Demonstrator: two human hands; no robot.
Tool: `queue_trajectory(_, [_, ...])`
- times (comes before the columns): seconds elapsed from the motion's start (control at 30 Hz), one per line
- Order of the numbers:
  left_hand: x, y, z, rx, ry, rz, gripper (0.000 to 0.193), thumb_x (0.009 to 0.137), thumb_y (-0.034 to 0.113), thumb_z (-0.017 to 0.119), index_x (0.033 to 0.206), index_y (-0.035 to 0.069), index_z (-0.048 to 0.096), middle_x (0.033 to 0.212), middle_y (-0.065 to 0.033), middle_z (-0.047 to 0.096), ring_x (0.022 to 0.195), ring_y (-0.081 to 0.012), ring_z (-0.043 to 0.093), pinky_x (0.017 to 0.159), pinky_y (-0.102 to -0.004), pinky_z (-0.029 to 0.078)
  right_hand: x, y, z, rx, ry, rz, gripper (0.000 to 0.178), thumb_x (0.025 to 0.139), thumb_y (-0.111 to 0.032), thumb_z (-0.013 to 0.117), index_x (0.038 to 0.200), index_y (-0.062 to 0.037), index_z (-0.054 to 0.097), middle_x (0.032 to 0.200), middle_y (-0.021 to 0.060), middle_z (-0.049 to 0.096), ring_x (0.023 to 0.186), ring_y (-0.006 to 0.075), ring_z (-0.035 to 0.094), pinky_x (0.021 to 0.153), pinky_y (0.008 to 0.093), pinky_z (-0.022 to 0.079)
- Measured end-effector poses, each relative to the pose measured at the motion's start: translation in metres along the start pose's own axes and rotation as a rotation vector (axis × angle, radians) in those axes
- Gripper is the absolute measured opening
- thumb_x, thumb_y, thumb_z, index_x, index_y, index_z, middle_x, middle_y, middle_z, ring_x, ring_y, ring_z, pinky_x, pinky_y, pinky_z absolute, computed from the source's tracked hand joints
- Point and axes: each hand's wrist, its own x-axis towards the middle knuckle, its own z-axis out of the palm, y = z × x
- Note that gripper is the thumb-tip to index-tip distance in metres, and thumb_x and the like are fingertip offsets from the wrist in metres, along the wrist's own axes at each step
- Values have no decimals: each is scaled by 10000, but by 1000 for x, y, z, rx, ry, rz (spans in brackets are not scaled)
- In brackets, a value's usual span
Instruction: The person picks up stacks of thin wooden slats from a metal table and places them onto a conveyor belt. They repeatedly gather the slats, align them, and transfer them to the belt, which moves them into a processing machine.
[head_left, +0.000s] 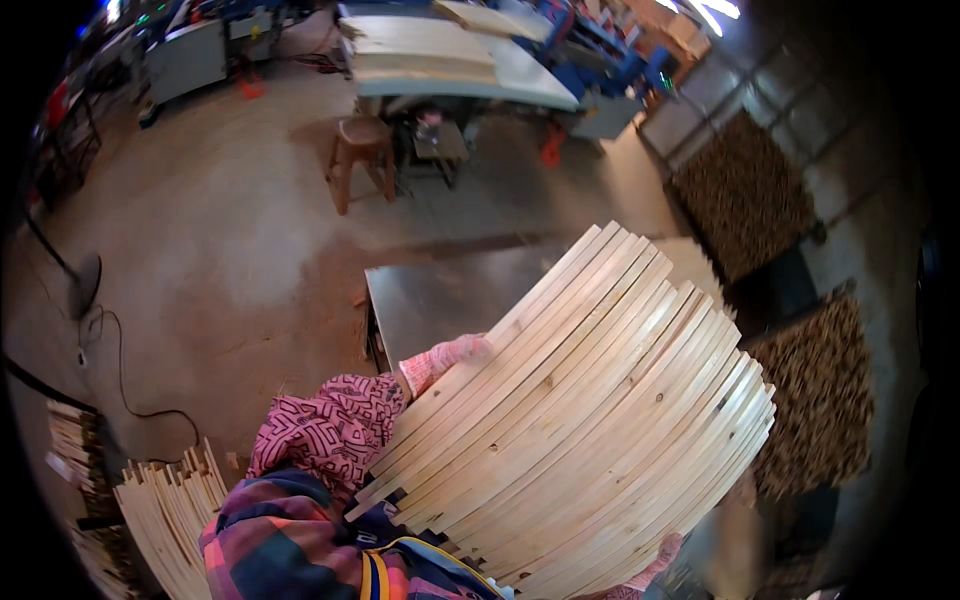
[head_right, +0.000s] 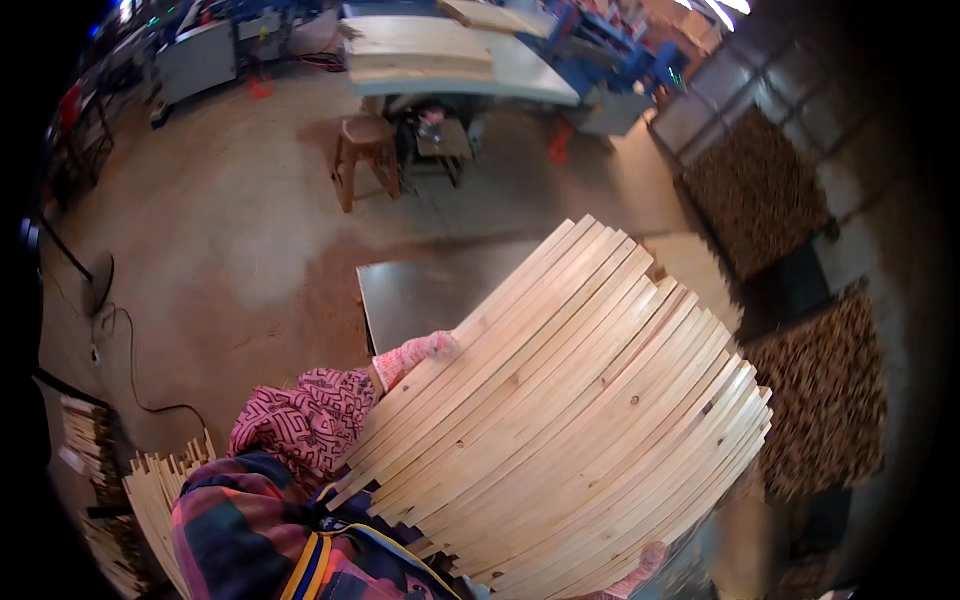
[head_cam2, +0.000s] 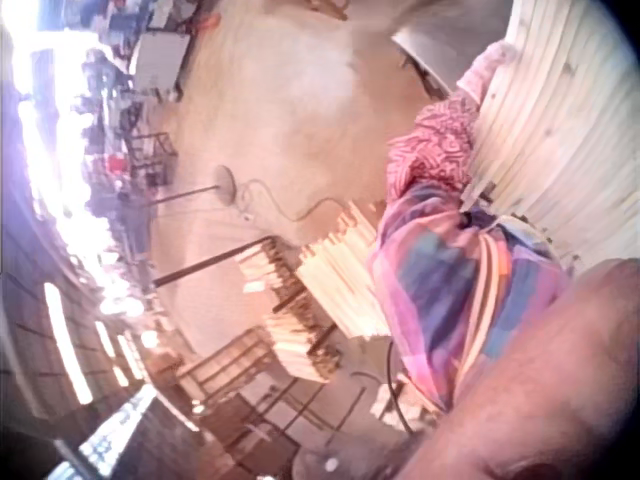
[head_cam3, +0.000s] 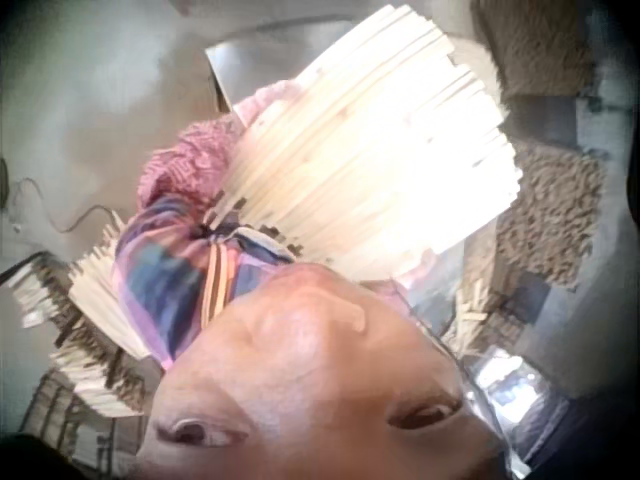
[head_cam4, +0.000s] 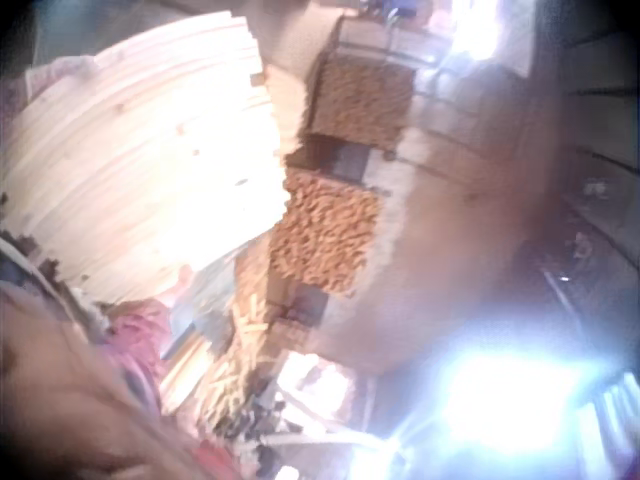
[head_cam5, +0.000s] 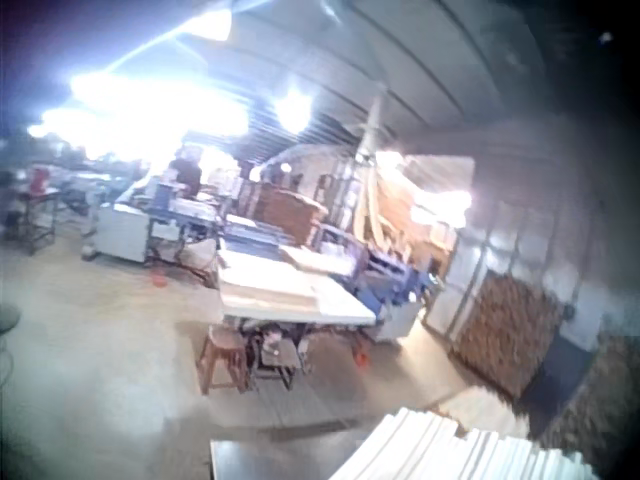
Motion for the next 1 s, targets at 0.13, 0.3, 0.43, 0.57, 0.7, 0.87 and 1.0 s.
queue_trajectory(0.13, [-69, 49, 3, 54, -102, 175, 327, 901, 366, 661, 1118, 127, 611, 1014, 35, 598, 932, -110, 556, 870, -307, 468, 5, 30, -30, 60, -227, -50, 898, 798, -610, 627, 1463, -87, 327, 1389, 151, 448, 1185, 320, 487, 955, 500, 456])
queue_trajectory(0.3, [-6, -75, 34, 142, 121, 370, 608, 864, 456, 695, 1315, 86, 521, 1199, -10, 588, 1062, -132, 542, 916, -342, 479, 183, 43, -61, 96, -479, 71, 938, 753, -547, 685, 1463, -73, 296, 1321, 166, 490, 1119, 334, 549, 875, 467, 518])
queue_trajectory(0.43, [-22, -67, 48, 126, 134, 537, 661, 796, 422, 767, 1308, 82, 525, 1192, -49, 616, 1066, -166, 579, 906, -373, 512, 257, 82, -41, 132, -647, 142, 934, 759, -541, 681, 1462, -63, 294, 1319, 194, 490, 1129, 355, 551, 879, 480, 534])
queue_trajectory(0.57, [-29, -104, 25, 85, 260, 721, 455, 877, 299, 691, 1238, 55, 565, 1132, -60, 641, 1006, -179, 604, 910, -337, 504, 334, 144, 2, 260, -978, 289, 929, 763, -533, 683, 1452, -39, 304, 1305, 206, 507, 1120, 372, 568, 872, 495, 545])
queue_trajectory(0.7, [-48, -52, -102, 418, 269, 907, 167, 906, 181, 581, 1012, 54, 556, 871, 23, 518, 754, -89, 469, 684, -241, 453, 320, 184, 83, 432, -1136, 412, 907, 758, -532, 696, 1422, -18, 353, 1253, 197, 554, 1084, 370, 596, 843, 489, 558])
queue_trajectory(0.87, [-71, -60, -60, 677, 550, 1091, 157, 973, 145, 486, 825, 95, 483, 780, 68, 368, 701, -77, 324, 650, -235, 353, 365, 210, 136, 384, -1222, 448, 833, 756, -517, 713, 1364, -23, 429, 1182, 167, 598, 1013, 339, 623, 806, 473, 564])
queue_trajectory(1.0, [-77, -47, -84, 449, 488, 1061, 144, 937, 186, 546, 846, 87, 496, 767, 55, 428, 677, -75, 398, 607, -229, 393, 344, 203, 154, 405, -1240, 339, 804, 760, -505, 720, 1347, -28, 447, 1162, 151, 604, 971, 321, 628, 790, 457, 561])
